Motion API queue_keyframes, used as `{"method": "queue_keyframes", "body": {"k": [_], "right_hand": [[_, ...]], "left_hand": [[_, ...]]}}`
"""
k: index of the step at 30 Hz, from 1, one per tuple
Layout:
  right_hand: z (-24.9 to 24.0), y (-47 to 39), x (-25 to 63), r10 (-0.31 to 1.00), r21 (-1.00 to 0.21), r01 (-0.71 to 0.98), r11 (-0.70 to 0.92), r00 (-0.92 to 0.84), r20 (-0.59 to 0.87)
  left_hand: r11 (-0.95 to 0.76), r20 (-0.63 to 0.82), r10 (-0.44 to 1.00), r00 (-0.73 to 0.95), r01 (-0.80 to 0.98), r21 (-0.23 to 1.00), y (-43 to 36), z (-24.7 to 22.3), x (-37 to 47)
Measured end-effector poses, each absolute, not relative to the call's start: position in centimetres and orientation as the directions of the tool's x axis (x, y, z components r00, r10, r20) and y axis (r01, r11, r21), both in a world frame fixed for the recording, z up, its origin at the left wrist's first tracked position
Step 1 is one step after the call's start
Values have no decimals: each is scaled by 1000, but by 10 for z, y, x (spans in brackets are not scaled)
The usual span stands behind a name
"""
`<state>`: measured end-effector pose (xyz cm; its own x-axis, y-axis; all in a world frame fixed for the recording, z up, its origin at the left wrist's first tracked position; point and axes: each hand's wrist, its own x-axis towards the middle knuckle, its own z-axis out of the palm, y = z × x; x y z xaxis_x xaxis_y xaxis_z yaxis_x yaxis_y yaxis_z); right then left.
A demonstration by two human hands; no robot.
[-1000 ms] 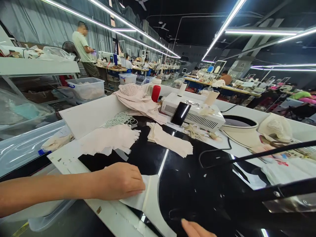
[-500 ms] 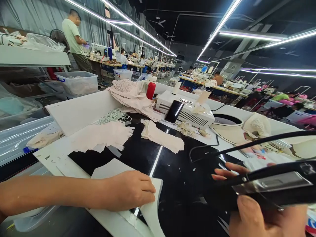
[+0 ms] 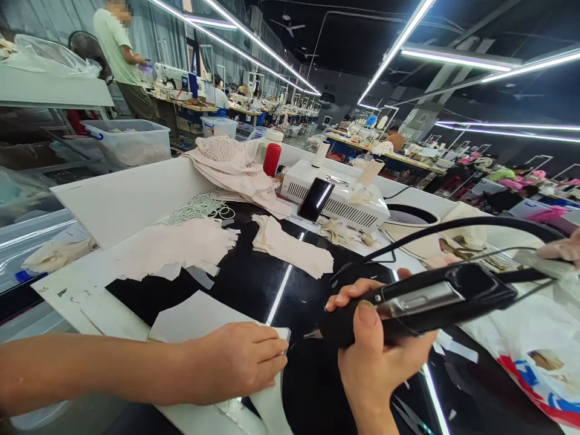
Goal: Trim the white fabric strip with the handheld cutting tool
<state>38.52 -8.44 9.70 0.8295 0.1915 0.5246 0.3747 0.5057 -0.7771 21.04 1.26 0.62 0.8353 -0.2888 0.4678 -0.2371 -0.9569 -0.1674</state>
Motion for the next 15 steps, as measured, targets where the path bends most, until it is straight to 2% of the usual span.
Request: {"method": "queue_keyframes", "body": {"k": [5, 15], "right_hand": [[93, -73, 387, 229, -768, 351, 536, 815, 532], [88, -65, 388, 283, -769, 300, 564, 805, 522]], "left_hand": [[-954, 505, -297, 810, -237, -182, 10, 4, 208], [-959, 449, -283, 848, -245, -142, 8, 8, 207]]}}
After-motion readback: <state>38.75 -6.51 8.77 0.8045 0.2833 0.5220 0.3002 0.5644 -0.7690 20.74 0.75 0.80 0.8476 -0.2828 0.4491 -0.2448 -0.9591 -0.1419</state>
